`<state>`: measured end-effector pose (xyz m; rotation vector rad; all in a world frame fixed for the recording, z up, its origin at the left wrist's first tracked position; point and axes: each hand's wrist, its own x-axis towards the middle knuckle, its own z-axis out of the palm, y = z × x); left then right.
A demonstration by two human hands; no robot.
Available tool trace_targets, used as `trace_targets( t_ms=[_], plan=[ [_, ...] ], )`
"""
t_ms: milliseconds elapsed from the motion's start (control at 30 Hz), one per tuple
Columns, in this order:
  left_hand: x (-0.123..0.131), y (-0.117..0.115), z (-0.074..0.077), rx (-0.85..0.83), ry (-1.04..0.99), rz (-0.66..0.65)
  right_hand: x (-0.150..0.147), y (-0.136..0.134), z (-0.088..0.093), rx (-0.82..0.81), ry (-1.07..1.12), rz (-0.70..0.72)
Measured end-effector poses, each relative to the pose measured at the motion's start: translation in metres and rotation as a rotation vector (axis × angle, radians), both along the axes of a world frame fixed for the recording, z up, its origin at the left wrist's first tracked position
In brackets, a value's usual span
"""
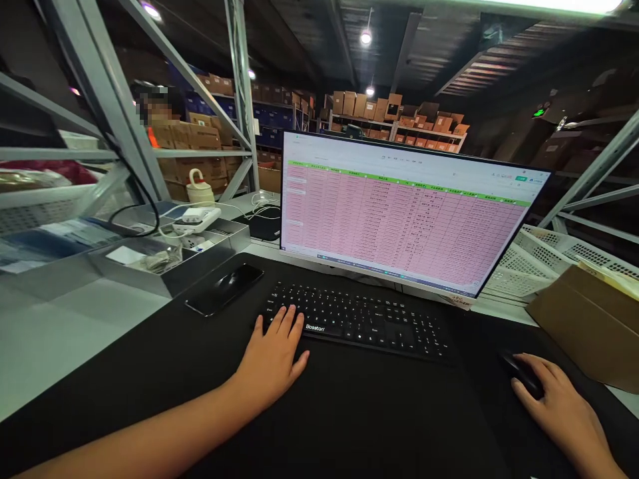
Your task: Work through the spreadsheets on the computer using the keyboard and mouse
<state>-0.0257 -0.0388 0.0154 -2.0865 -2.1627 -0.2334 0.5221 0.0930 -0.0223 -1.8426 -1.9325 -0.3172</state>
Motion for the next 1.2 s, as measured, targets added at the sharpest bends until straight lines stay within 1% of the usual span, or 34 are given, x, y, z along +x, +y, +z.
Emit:
trace_targets(
  t_ms=[67,133,267,433,600,800,1200],
  plan=[
    [0.000,0.000,0.002,-0.010,0.004,-0.001,-0.004,-0.002,0.004,-0.063,0.038,-0.011],
    [0.000,0.000,0.003,-0.023,0.016,-0.001,-0.010,-0.006,0.008,-0.087,0.058,-0.025],
    [0.001,0.001,0.007,-0.040,0.046,0.005,-0.020,-0.012,0.015,-0.099,0.066,-0.052],
    [0.002,0.002,0.008,-0.050,0.085,0.017,-0.021,-0.012,0.015,-0.045,0.062,-0.021],
    [0.000,0.002,0.007,-0.047,0.110,0.007,-0.021,-0.014,0.015,-0.076,0.027,-0.076],
    [0.000,0.001,0.005,-0.004,0.133,-0.005,-0.025,-0.016,0.019,-0.081,0.013,-0.103],
    [-0.002,0.004,0.000,0.015,0.185,-0.014,-0.036,-0.019,0.025,-0.131,-0.001,-0.174]
  ],
)
